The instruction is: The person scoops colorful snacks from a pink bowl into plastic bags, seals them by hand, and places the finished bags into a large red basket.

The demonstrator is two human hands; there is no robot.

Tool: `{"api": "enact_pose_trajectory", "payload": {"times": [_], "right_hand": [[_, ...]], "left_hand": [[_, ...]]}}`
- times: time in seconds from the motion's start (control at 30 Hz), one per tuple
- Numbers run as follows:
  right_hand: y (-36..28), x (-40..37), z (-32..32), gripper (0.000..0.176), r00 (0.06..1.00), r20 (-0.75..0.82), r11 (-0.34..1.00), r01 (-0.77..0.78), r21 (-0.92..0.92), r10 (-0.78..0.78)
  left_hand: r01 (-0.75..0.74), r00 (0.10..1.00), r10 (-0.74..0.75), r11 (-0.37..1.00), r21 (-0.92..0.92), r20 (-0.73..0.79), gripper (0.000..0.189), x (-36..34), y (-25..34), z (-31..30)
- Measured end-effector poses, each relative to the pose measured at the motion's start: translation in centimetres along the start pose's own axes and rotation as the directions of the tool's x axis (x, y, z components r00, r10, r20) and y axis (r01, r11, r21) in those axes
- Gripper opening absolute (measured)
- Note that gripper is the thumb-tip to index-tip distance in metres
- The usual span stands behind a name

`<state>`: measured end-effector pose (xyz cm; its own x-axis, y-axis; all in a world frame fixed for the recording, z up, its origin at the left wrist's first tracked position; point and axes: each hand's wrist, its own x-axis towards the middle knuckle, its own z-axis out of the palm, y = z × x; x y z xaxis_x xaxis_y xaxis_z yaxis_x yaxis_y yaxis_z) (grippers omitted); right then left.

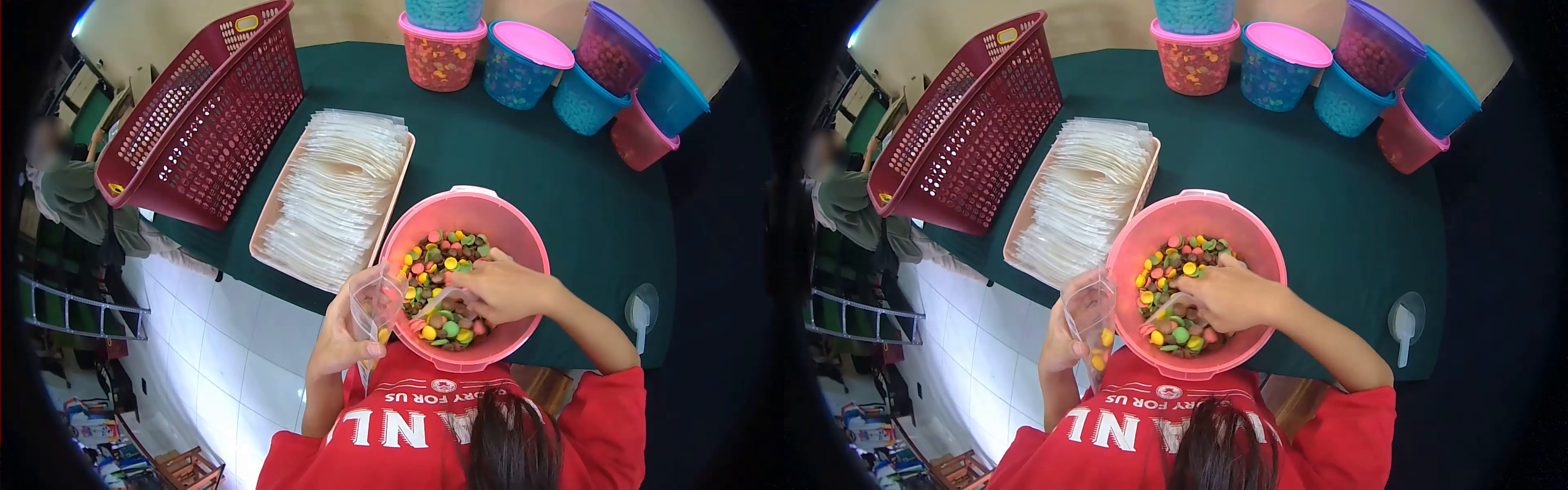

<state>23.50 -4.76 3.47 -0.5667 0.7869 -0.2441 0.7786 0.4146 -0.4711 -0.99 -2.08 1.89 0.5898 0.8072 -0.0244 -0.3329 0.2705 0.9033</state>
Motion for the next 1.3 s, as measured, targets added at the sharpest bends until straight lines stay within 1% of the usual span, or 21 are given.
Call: {"api": "enact_pose_trajectory", "payload": {"times": [0.07, 0.13, 0.2, 0.23, 0.3, 0.33, 0.4, 0.43, 0.47, 0.53, 0.6, 0.67, 0.7, 0.73, 0.8, 0.83, 1.0, 1.07, 1.13, 1.2, 1.3], "right_hand": [[1.1, -0.5, -0.3, 0.026, 0.999, 0.033, 1.000, -0.015, 0.013, 0.014], [1.5, -0.9, -1.2, 0.020, 0.976, 0.196, 0.969, -0.139, 0.206, 0.098], [1.4, -1.2, -1.9, 0.018, 0.970, 0.204, 0.950, -0.185, 0.251, 0.135], [1.4, -1.6, -2.2, 0.018, 0.986, 0.108, 0.955, -0.149, 0.255, 0.125], [1.1, -2.3, -3.2, 0.022, 0.988, -0.125, 0.966, -0.055, 0.254, 0.089], [0.5, -2.8, -4.4, 0.022, 0.987, -0.133, 0.967, -0.056, 0.248, 0.091], [-0.4, -3.6, -7.0, 0.023, 0.971, -0.139, 0.970, -0.171, 0.173, 0.196], [-0.2, -4.1, -7.6, 0.023, 0.958, -0.199, 0.976, -0.186, 0.116, 0.206], [-0.4, -4.3, -8.4, 0.023, 0.957, -0.207, 0.977, -0.183, 0.105, 0.202], [-1.0, -4.9, -9.9, 0.023, 0.925, -0.278, 0.962, -0.223, 0.155, 0.259], [-1.7, -4.7, -10.6, 0.022, 0.927, -0.285, 0.967, -0.206, 0.151, 0.242], [-2.2, -4.0, -10.3, 0.020, 0.940, -0.304, 0.982, -0.178, -0.059, 0.152], [-2.6, -3.6, -10.1, 0.019, 0.944, -0.302, 0.975, -0.177, -0.137, 0.129], [-3.4, -3.2, -9.8, 0.019, 0.943, -0.308, 0.974, -0.179, -0.140, 0.129], [-5.1, -2.6, -9.1, 0.018, 0.961, -0.251, 0.897, -0.207, -0.390, 0.113], [-5.7, -2.4, -8.9, 0.019, 0.954, -0.269, 0.873, -0.238, -0.425, 0.129], [-5.4, -3.2, -10.1, 0.026, 0.943, -0.298, 0.871, -0.267, -0.412, 0.148], [-5.5, -3.3, -9.8, 0.025, 0.946, -0.298, 0.838, -0.262, -0.479, 0.126], [-5.9, -3.0, -9.4, 0.022, 0.953, -0.276, 0.854, -0.243, -0.460, 0.122], [-5.9, -3.2, -9.4, 0.017, 0.958, -0.250, 0.859, -0.246, -0.448, 0.143], [-5.2, -3.8, -10.0, 0.013, 0.949, -0.282, 0.857, -0.260, -0.445, 0.142]], "left_hand": [[0.005, 1.000, -0.005, 1.000, 0.012, -0.001, 0.096, -0.2, 0.1, 0.2], [0.008, 1.000, -0.008, 1.000, 0.022, 0.004, 0.097, -0.3, 0.3, 0.4], [-0.127, 0.992, 0.118, 0.957, 0.262, 0.048, 0.096, -0.5, 0.6, 0.7], [-0.130, 0.991, 0.121, 0.956, 0.265, 0.050, 0.096, -0.5, 1.0, 1.0], [-0.239, 0.971, 0.193, 0.766, 0.597, 0.141, 0.093, -0.4, 2.0, 1.7], [-0.249, 0.969, 0.200, 0.763, 0.597, 0.148, 0.093, -0.3, 2.2, 2.1], [-0.243, 0.970, 0.200, 0.706, 0.665, 0.142, 0.089, -0.1, 2.6, 2.8], [-0.224, 0.974, 0.171, 0.642, 0.733, 0.148, 0.088, 0.1, 3.1, 3.2], [-0.235, 0.971, 0.184, 0.637, 0.734, 0.152, 0.088, 0.3, 3.2, 3.4], [-0.197, 0.979, 0.157, 0.564, 0.802, 0.131, 0.088, 0.6, 3.1, 3.8], [-0.194, 0.979, 0.163, 0.538, 0.820, 0.124, 0.087, 1.0, 2.9, 4.5], [-0.279, 0.957, 0.212, 0.481, 0.831, 0.198, 0.086, 1.5, 2.8, 5.2], [-0.289, 0.956, 0.180, 0.470, 0.834, 0.231, 0.085, 1.6, 2.9, 5.6], [-0.295, 0.955, 0.183, 0.467, 0.834, 0.236, 0.085, 1.7, 2.8, 5.9], [-0.297, 0.953, 0.189, 0.403, 0.866, 0.238, 0.087, 2.0, 2.6, 6.3], [-0.289, 0.956, 0.178, 0.429, 0.856, 0.234, 0.087, 2.1, 2.5, 6.3], [-0.253, 0.967, 0.158, 0.480, 0.840, 0.201, 0.086, 2.2, 2.8, 6.2], [-0.240, 0.970, 0.158, 0.485, 0.841, 0.186, 0.086, 2.3, 2.8, 6.2], [-0.329, 0.944, 0.151, 0.460, 0.825, 0.292, 0.086, 2.4, 2.8, 6.3], [-0.327, 0.945, 0.155, 0.455, 0.828, 0.288, 0.084, 2.5, 2.5, 6.3], [-0.319, 0.948, 0.165, 0.444, 0.837, 0.274, 0.082, 2.5, 2.5, 6.3]]}}
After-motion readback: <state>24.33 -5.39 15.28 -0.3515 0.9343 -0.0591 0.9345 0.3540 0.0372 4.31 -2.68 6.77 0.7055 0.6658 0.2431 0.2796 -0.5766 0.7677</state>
